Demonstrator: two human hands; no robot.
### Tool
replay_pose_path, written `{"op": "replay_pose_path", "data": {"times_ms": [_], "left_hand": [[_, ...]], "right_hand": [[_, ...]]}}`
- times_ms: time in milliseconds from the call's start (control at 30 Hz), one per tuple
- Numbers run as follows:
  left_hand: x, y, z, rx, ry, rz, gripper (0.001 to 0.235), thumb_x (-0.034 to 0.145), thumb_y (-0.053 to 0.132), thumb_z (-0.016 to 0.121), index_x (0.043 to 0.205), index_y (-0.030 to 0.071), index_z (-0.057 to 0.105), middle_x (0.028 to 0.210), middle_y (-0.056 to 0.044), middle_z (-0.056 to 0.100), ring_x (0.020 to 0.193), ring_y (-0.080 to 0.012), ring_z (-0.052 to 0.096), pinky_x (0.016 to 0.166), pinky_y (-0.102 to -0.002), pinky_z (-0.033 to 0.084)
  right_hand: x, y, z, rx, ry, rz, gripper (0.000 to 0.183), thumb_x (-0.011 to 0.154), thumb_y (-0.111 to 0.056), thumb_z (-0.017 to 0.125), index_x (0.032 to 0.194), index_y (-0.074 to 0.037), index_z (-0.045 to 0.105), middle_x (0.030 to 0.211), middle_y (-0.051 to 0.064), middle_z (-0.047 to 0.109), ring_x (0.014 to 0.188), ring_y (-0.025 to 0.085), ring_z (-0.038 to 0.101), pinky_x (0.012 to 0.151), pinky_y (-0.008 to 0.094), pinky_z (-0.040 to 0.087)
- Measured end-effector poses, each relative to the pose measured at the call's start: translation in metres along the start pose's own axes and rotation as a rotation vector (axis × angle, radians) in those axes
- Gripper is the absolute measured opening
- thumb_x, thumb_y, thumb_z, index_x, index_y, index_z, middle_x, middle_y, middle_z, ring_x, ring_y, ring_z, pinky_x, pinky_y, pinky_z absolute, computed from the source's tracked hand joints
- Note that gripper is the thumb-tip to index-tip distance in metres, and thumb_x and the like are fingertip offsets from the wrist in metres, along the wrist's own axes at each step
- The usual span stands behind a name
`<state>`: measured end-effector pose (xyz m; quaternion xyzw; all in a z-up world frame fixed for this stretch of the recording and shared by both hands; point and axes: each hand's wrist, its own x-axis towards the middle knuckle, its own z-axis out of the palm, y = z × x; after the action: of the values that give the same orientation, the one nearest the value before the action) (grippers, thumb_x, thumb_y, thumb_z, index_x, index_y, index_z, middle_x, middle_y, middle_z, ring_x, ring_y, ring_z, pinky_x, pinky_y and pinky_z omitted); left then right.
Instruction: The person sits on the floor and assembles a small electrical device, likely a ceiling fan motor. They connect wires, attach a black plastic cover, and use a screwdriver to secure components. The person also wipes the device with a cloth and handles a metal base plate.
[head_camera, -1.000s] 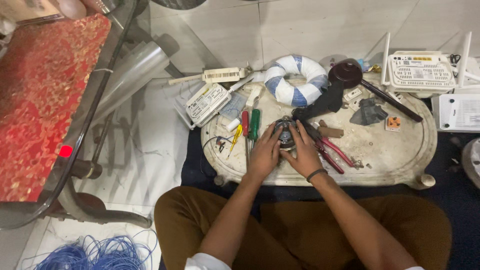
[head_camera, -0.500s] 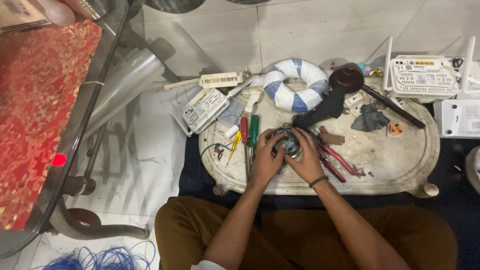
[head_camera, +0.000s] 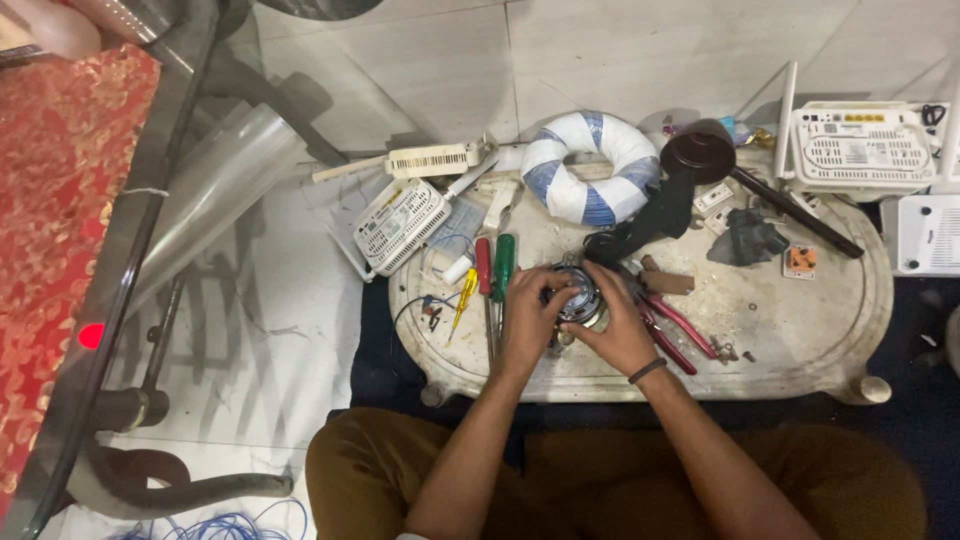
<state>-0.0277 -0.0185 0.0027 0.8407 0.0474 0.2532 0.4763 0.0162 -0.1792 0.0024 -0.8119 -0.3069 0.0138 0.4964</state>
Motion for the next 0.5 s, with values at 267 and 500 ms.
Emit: {"op": "replay_pose_path", "data": {"times_ms": [267, 500], "left_hand": [[0.002, 0.010, -0.009, -0.098, -0.022, 0.018, 0.042, 0.078, 0.013, 0.084, 0.118, 0.005, 0.071, 0.116, -0.012, 0.064, 0.114, -0.0307, 0.057, 0.102, -0.040, 0.045], [0.004, -0.007, 0.005, -0.046, 0.023, -0.051, 0.032, 0.074, 0.020, 0.091, 0.089, 0.003, 0.068, 0.111, -0.013, 0.066, 0.107, -0.0292, 0.062, 0.094, -0.038, 0.051]], "right_hand": [[0.003, 0.007, 0.001, 0.013, -0.036, 0.003, 0.104, 0.065, -0.019, 0.092, 0.152, -0.003, 0.039, 0.155, 0.021, 0.044, 0.144, 0.037, 0.042, 0.118, 0.045, 0.036], [-0.001, 0.015, 0.005, -0.012, -0.027, -0.043, 0.107, 0.068, -0.026, 0.093, 0.155, -0.004, 0.035, 0.157, 0.021, 0.042, 0.146, 0.038, 0.040, 0.119, 0.047, 0.035]]}}
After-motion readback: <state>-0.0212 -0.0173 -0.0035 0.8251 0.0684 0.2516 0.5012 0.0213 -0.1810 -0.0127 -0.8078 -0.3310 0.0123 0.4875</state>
